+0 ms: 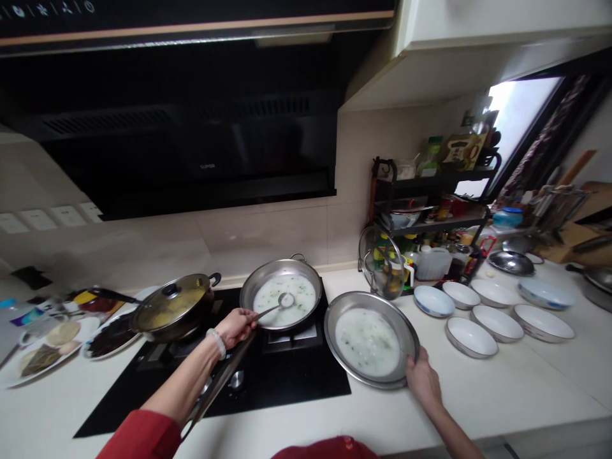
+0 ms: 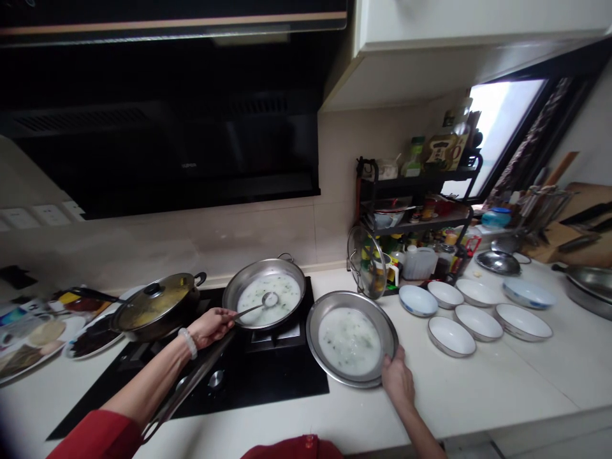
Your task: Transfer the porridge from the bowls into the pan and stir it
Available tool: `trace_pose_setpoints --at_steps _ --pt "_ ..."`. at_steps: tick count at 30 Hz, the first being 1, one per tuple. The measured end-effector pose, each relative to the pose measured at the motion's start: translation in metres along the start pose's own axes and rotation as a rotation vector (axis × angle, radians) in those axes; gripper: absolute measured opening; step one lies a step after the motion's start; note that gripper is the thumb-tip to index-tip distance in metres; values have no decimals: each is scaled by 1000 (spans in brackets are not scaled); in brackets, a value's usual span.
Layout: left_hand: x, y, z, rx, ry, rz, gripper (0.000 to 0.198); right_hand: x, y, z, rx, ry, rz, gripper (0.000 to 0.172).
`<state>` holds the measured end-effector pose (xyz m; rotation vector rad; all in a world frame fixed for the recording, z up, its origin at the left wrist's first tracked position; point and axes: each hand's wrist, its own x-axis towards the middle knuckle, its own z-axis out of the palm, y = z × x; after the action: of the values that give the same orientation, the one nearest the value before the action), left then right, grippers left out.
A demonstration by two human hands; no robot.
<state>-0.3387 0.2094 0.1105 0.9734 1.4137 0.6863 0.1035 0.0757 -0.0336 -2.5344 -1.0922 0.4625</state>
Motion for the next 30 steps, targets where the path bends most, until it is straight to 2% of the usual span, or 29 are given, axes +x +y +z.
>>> trace_pose_setpoints --at_steps 9,22,30 --pt "-4 6 -1 -77 -32 -29 14 0 -1 0 -20 12 -12 54" --pt "-11 12 13 -99 -88 -46 14 -4 -6 -5 -15 6 8 54" --pt "-34 26 34 -64 -192 21 24 -3 -5 -3 3 16 7 55"
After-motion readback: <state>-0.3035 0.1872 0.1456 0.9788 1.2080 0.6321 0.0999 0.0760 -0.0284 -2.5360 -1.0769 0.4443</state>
